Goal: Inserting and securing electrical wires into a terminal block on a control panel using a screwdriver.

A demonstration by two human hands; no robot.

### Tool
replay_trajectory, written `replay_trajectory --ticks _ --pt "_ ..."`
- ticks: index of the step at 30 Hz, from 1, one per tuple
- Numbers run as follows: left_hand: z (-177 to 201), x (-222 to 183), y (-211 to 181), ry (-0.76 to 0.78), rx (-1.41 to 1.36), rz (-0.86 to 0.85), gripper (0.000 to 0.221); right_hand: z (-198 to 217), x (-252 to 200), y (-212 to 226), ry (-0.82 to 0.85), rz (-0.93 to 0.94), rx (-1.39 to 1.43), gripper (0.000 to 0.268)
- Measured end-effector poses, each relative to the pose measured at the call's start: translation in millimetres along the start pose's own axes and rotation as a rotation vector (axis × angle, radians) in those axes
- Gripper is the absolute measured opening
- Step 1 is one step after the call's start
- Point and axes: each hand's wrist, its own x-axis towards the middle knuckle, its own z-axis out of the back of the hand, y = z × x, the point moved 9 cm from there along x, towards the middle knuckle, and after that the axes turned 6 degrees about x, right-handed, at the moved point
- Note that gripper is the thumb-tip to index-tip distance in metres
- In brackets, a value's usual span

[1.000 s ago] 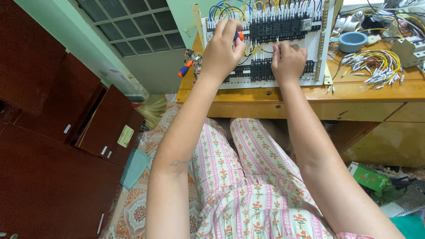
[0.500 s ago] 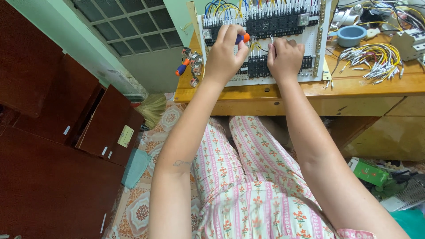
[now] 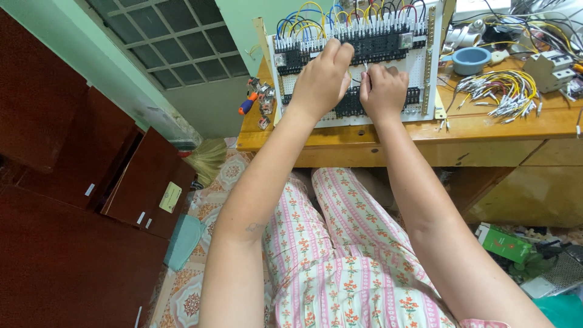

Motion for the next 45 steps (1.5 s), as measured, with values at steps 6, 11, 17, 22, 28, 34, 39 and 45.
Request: replay_trajectory --ticks 6,11,17,22,28,34,39,45 --pt "0 11 -1 -0.025 0.057 0.037 0.03 -2 -1 -1 0.014 -0.013 0.006 0.008" --pt "0 7 -5 -0.14 0.274 0.02 0.031 -2 -1 -2 0.021 -0.011 -0.003 0.007" --pt "-4 10 3 -0.024 0.116 0.127 0.045 -2 -1 0 0.003 0.0 -0.025 0.008" --pt "-3 13 10 -0.009 0.139 0.209 0.027 -2 -3 -2 0.012 -0.003 -0.032 0.009" --pt "0 16 5 -0.053 0.126 0.144 0.037 0 3 0 -0.018 -0.018 0.07 0.012" --pt "-7 14 11 -0.021 0.166 0.192 0.053 -16 5 -5 0.057 -0.127 0.366 0.006" --pt "0 12 6 -0.063 0.188 0.126 0.037 -36 7 -24 0.285 -0.309 0.517 0.006" --pt "3 6 9 -0.149 0.163 0.111 0.047 -52 7 -31 0.492 -0.325 0.578 0.021"
